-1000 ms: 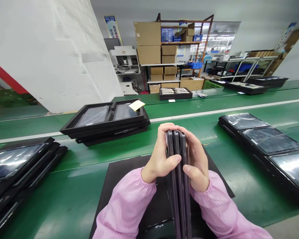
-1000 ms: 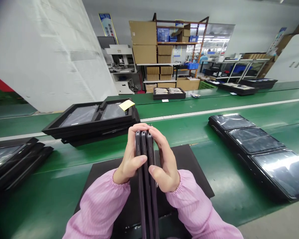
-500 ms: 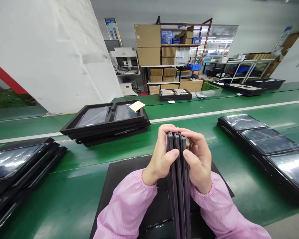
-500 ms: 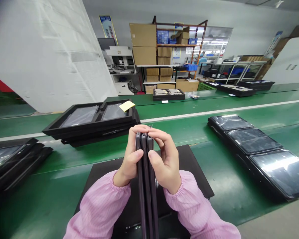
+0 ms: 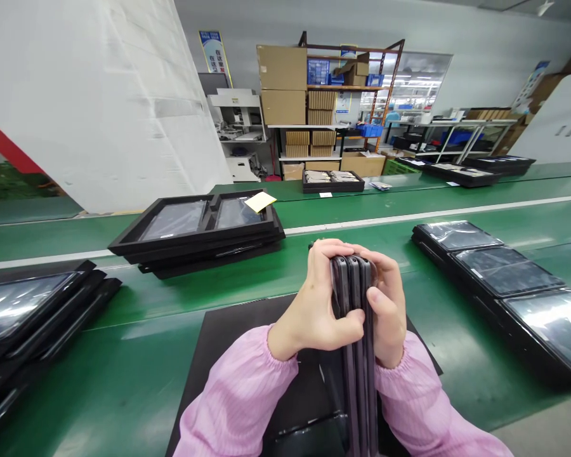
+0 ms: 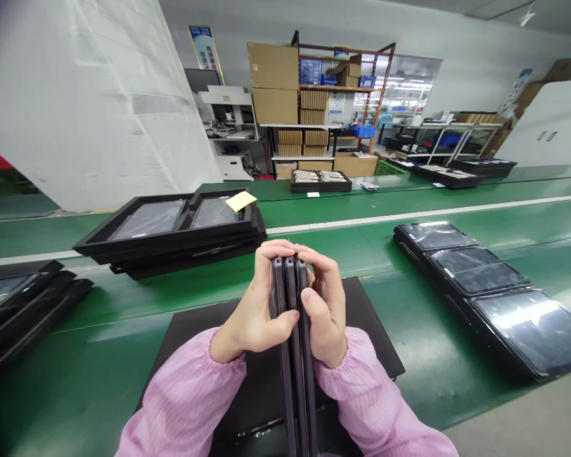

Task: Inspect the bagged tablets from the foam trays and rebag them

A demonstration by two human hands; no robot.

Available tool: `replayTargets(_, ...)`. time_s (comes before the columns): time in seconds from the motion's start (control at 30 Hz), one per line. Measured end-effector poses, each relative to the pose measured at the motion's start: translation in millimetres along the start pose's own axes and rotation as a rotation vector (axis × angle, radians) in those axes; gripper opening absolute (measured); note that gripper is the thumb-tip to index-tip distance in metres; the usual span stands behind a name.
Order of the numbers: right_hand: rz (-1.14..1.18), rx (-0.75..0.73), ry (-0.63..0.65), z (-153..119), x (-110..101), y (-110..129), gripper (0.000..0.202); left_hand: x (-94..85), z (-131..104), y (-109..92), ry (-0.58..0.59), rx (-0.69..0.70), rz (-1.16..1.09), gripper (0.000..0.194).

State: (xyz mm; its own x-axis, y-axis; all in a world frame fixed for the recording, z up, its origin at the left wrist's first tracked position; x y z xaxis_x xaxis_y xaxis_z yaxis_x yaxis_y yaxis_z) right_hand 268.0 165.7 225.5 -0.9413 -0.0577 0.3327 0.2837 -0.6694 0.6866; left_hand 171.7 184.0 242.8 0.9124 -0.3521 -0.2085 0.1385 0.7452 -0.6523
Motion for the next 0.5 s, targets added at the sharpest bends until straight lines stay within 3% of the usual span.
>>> replayTargets(0.33,-0.048,0.0,-0.034,-1.0,-1.8,-0.2,0.028,0.0,1.3,-1.1,0.059,-0.032,-0.027,0.063)
replayTargets(0.5,-0.029,-0.001,-0.013,-4.0,1.0,-1.8,0.029,-3.7,-0.5,3.1,-0.04,-0.084,-0.062,0.052)
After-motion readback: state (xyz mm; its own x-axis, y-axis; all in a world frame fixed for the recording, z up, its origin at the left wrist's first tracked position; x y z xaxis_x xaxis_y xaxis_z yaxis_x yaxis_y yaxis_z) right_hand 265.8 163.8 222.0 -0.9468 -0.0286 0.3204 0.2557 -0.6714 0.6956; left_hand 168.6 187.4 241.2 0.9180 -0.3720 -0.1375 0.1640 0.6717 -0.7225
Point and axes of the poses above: each hand's wrist, its own z-axis towards the middle knuckle, its own x-axis out of the palm, y = z × x, the point moved 8 cm from there along z, towards the middle knuckle, and after that the axes turned 3 degrees about x, right-handed, at the moved point
